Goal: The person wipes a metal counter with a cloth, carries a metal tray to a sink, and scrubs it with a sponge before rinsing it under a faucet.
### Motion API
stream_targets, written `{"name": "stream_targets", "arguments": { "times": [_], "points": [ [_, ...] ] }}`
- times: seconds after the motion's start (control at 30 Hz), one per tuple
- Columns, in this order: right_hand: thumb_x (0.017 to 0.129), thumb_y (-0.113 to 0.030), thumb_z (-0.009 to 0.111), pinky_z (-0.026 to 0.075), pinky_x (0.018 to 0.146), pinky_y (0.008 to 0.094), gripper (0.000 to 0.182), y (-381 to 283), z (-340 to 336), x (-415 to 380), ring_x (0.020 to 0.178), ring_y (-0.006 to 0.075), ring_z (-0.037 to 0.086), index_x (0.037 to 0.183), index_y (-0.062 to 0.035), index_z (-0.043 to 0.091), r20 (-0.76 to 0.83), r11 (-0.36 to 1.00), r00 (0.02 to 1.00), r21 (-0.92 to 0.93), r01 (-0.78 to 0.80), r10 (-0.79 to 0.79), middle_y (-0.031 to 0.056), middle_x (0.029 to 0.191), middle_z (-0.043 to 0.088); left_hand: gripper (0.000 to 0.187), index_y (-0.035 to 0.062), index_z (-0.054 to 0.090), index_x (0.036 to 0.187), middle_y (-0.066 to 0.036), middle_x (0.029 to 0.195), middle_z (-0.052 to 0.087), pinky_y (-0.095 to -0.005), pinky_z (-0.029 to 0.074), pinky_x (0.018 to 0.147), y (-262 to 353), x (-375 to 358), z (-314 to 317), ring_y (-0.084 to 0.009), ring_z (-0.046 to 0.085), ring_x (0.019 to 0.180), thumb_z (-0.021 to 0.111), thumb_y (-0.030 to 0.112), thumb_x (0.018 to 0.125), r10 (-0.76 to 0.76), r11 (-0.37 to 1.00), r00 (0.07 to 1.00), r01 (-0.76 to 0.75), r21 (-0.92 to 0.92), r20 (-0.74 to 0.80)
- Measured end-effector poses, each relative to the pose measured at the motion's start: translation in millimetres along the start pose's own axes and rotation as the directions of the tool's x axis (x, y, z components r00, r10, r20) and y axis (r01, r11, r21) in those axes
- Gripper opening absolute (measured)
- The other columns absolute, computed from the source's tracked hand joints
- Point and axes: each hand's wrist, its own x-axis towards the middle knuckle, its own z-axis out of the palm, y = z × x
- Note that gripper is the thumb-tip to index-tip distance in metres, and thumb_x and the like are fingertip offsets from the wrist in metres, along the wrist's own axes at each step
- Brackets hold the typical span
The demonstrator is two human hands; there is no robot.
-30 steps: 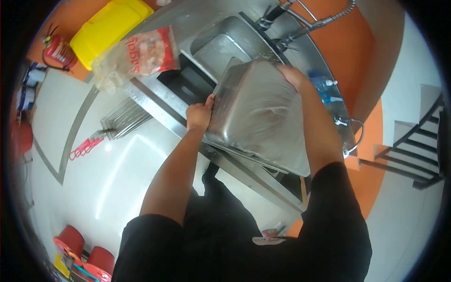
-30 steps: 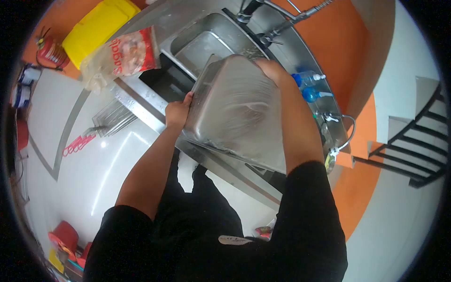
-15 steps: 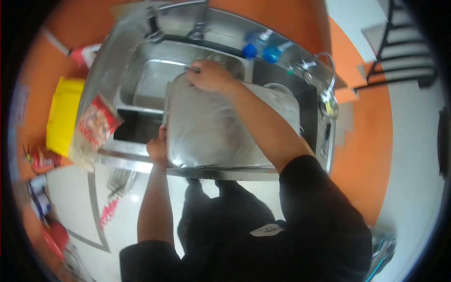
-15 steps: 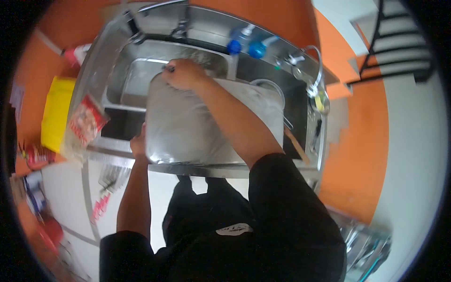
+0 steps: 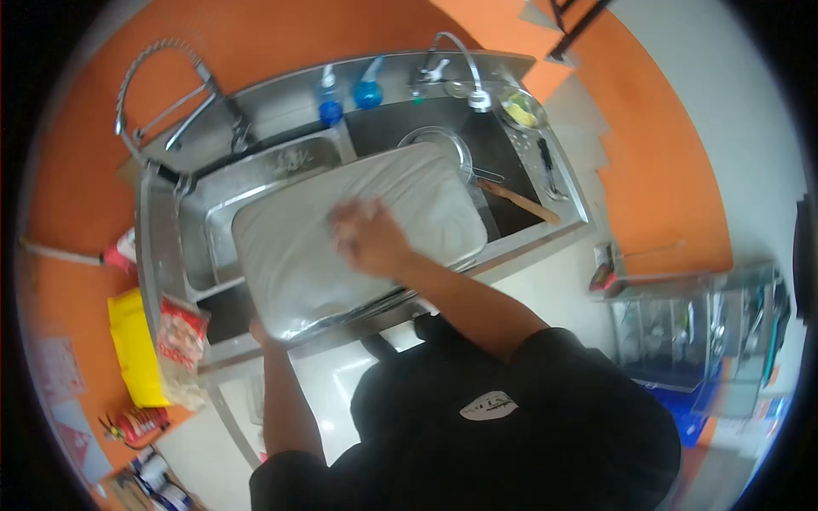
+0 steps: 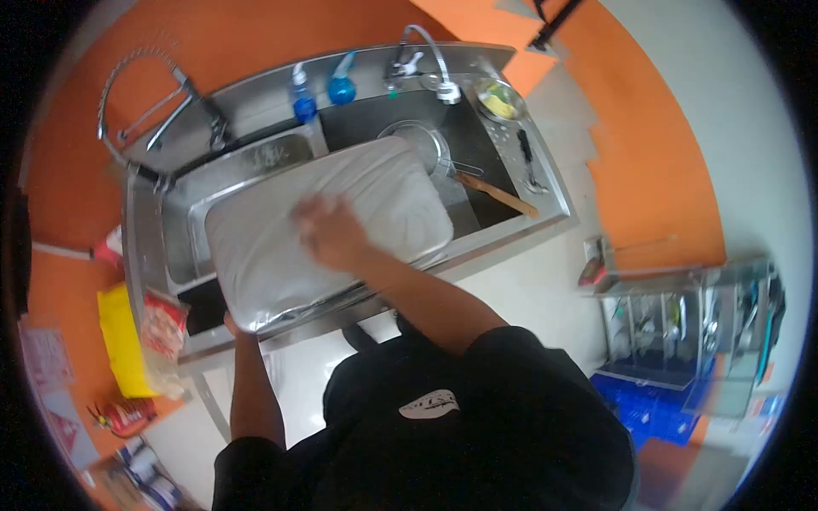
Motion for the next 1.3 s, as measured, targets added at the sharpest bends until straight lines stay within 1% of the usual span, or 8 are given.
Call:
{"name": "stream_targets", "arguments": {
  "times": [0.3, 0.47, 0.53, 0.63, 0.7, 0.97, 1.03, 1.3],
  "points": [
    [0.092, -0.039, 0.054, 0.042, 0.091, 0.0538, 0.044, 186.2, -78.8, -99.4, 0.111, 0.0372, 0.056, 0.118, -0.0033, 0.056, -0.065, 0.679, 0.686, 0.238, -0.694, 0.724, 0.0199, 0.124, 0.057, 0.041, -0.0013, 0.058, 0.124, -0.013, 0.108, 0.066, -0.04, 0.057, 0.071, 90.6, -18.9, -5.1, -0.0282, 0.067, 0.086, 0.057, 0.023, 0.091, -0.207, 0.726, 0.976, 0.204, -0.657, 0.074],
    [0.097, -0.045, 0.045, 0.046, 0.088, 0.0465, 0.051, 286.2, -66.7, -117.3, 0.101, 0.0412, 0.059, 0.114, 0.001, 0.058, -0.102, 0.504, 0.582, -0.395, -0.768, 0.807, 0.0266, 0.112, 0.06, 0.056, 0.0044, 0.044, 0.139, -0.012, 0.133, 0.055, -0.0436, 0.044, 0.097, 188.6, -57.5, -22.9, -0.03, 0.055, 0.118, 0.046, 0.04, 0.097, -0.223, 0.881, 0.949, 0.294, -0.372, 0.221],
    [0.098, -0.044, 0.041, 0.047, 0.087, 0.0453, 0.052, 342.1, -70.8, -87.2, 0.097, 0.0403, 0.062, 0.109, 0.0016, 0.061, -0.003, 0.701, 0.712, 0.18, -0.69, 0.702, 0.0267, 0.104, 0.063, 0.059, 0.0091, 0.042, 0.143, -0.011, 0.142, 0.049, -0.0449, 0.035, 0.109, 230.2, -75.4, -16.9, -0.0291, 0.049, 0.128, 0.038, 0.048, 0.1, -0.091, 0.865, 0.95, 0.224, -0.449, 0.299],
    [0.098, -0.043, 0.044, 0.048, 0.082, 0.0419, 0.048, 376.4, -87.0, -14.7, 0.093, 0.035, 0.065, 0.109, 0.0, 0.064, -0.12, 0.601, 0.636, 0.497, -0.626, 0.762, 0.0188, 0.103, 0.068, 0.057, 0.0047, 0.046, 0.14, -0.012, 0.139, 0.052, -0.0384, 0.034, 0.108, 294.5, -102.0, 17.2, -0.0279, 0.05, 0.127, 0.042, 0.046, 0.1, -0.249, 0.964, 0.891, 0.191, -0.184, -0.38],
    [0.096, -0.037, 0.049, 0.049, 0.082, 0.0414, 0.042, 407.5, -79.2, 30.1, 0.094, 0.0338, 0.065, 0.109, 0.0004, 0.064, -0.054, 0.415, 0.595, 0.766, -0.491, 0.802, 0.0172, 0.101, 0.069, 0.051, -0.0007, 0.048, 0.136, -0.018, 0.141, 0.048, -0.0396, 0.036, 0.107, 303.6, -102.3, 32.6, -0.0305, 0.046, 0.13, 0.052, 0.032, 0.098, 0.343, 0.789, 0.908, -0.139, 0.599, -0.241],
    [0.09, -0.028, 0.06, 0.051, 0.083, 0.0368, 0.036, 515.3, 27.8, 171.6, 0.092, 0.0296, 0.066, 0.11, 0.002, 0.063, -0.23, 0.684, 0.709, 0.565, -0.461, 0.667, 0.0178, 0.1, 0.069, 0.04, -0.0059, 0.058, 0.117, -0.027, 0.126, 0.054, -0.0479, 0.036, 0.105, 383.9, -153.0, 272.2, -0.0424, 0.049, 0.121, 0.058, 0.026, 0.093, 0.485, 0.46, 0.863, -0.392, 0.797, 0.144],
    [0.092, -0.029, 0.062, 0.05, 0.078, 0.0309, 0.034, 525.7, 43.9, 185.1, 0.089, 0.0174, 0.062, 0.115, -0.0041, 0.063, 0.16, 0.252, 0.776, 0.89, -0.381, 0.609, 0.0083, 0.098, 0.067, 0.039, -0.0072, 0.056, 0.118, -0.029, 0.127, 0.053, -0.0497, 0.038, 0.104, 390.2, -158.0, 306.6, -0.0445, 0.048, 0.121, 0.056, 0.022, 0.092, 0.501, 0.362, 0.849, -0.382, 0.85, 0.168],
    [0.093, -0.026, 0.063, 0.051, 0.077, 0.0309, 0.028, 519.7, 37.3, 178.3, 0.088, 0.0159, 0.062, 0.112, -0.0051, 0.062, 0.145, 0.171, 0.744, 0.928, -0.331, 0.653, 0.0068, 0.097, 0.068, 0.039, -0.0076, 0.054, 0.119, -0.033, 0.124, 0.052, -0.0519, 0.041, 0.1, 381.7, -156.3, 361.0, -0.0474, 0.05, 0.117, 0.054, 0.017, 0.089, 0.587, 0.235, 0.772, -0.452, 0.861, 0.245]
  ]
}}
